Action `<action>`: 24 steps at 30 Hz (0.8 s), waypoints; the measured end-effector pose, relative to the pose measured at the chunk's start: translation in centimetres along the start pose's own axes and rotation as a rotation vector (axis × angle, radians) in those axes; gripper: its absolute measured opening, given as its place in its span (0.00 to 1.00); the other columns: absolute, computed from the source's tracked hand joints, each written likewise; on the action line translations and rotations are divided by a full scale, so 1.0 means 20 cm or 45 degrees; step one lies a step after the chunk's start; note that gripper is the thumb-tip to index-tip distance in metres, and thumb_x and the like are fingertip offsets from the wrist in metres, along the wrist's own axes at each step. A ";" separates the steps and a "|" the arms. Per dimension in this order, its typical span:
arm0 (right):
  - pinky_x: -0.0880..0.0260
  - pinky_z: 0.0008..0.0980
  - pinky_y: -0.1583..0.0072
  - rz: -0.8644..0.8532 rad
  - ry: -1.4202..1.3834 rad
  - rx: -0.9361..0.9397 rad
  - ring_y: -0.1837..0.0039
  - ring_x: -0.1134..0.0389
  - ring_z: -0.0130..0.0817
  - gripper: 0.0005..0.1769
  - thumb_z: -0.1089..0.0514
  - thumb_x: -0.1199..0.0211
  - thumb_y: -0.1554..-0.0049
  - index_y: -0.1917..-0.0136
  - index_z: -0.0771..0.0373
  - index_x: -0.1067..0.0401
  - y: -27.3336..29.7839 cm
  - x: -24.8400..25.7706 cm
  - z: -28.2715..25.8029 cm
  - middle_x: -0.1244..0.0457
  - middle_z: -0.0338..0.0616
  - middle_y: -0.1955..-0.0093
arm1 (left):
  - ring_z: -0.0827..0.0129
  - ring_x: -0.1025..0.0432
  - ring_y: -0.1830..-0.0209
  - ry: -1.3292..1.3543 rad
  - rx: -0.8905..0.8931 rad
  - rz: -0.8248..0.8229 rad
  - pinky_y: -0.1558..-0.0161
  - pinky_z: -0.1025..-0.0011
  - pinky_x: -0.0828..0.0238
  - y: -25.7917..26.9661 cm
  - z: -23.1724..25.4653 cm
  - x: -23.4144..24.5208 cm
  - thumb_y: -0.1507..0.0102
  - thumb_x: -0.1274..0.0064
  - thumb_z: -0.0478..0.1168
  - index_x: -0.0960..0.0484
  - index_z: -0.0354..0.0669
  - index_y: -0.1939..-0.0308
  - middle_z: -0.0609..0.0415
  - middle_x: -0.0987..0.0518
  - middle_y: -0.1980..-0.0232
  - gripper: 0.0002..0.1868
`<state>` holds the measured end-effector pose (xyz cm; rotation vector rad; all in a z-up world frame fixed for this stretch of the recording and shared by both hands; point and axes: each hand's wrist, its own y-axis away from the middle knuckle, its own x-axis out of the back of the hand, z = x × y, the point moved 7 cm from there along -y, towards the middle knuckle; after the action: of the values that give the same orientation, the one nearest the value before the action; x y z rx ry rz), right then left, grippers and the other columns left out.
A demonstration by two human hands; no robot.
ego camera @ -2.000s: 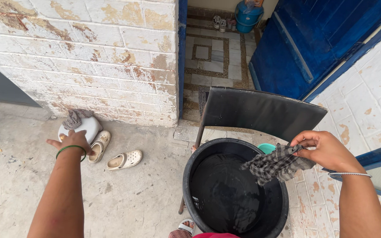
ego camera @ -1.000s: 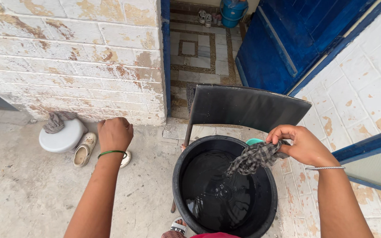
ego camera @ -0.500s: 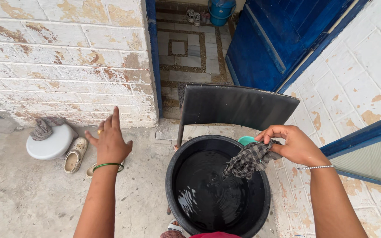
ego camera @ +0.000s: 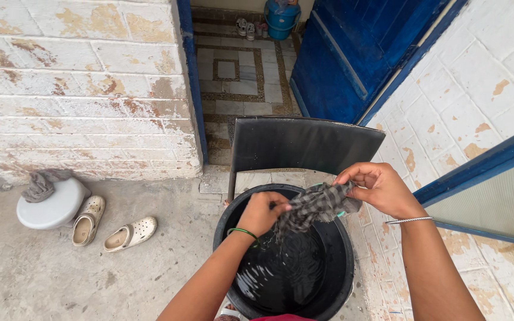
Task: The person washes a cloth in a bucket of water and then wipes a metal window frame and its glass by hand.
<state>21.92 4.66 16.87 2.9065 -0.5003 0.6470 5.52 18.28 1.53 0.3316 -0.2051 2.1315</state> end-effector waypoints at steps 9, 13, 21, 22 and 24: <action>0.34 0.27 0.60 0.155 0.334 -0.424 0.63 0.34 0.24 0.22 0.56 0.20 0.58 0.53 0.64 0.25 0.11 0.08 0.27 0.33 0.37 0.66 | 0.70 0.26 0.67 0.088 -0.107 0.327 0.60 0.71 0.28 -0.10 -0.07 0.43 0.35 0.43 0.44 0.15 0.37 0.59 0.53 0.17 0.68 0.12; 0.36 0.25 0.59 0.093 0.304 -0.369 0.63 0.40 0.21 0.20 0.53 0.20 0.56 0.52 0.62 0.21 0.11 0.11 0.42 0.41 0.32 0.67 | 0.76 0.36 0.70 0.249 -0.026 0.387 0.64 0.73 0.36 -0.12 -0.08 0.57 0.31 0.48 0.47 0.18 0.36 0.59 0.59 0.26 0.72 0.15; 0.32 0.27 0.56 0.187 0.274 -0.310 0.58 0.33 0.23 0.13 0.56 0.23 0.53 0.59 0.65 0.23 0.16 0.20 0.47 0.33 0.35 0.62 | 0.74 0.41 0.69 0.248 0.039 0.538 0.64 0.71 0.39 -0.11 -0.19 0.70 0.27 0.52 0.48 0.20 0.34 0.60 0.57 0.32 0.73 0.18; 0.30 0.27 0.54 0.205 0.200 -0.278 0.56 0.31 0.23 0.12 0.58 0.25 0.52 0.59 0.65 0.24 0.17 0.20 0.46 0.33 0.33 0.59 | 0.72 0.39 0.70 0.188 0.006 0.564 0.64 0.70 0.37 -0.11 -0.20 0.71 0.28 0.52 0.48 0.20 0.35 0.60 0.55 0.30 0.73 0.18; 0.27 0.27 0.51 0.246 0.052 -0.215 0.52 0.29 0.22 0.09 0.62 0.27 0.52 0.59 0.63 0.26 0.17 0.22 0.44 0.31 0.31 0.52 | 0.69 0.35 0.71 0.067 -0.062 0.612 0.63 0.70 0.34 -0.11 -0.22 0.73 0.29 0.51 0.47 0.19 0.35 0.59 0.52 0.27 0.74 0.17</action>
<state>27.88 -1.54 10.90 2.7035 -0.7969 0.6518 -0.99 32.21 2.06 0.2108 -0.3321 2.6002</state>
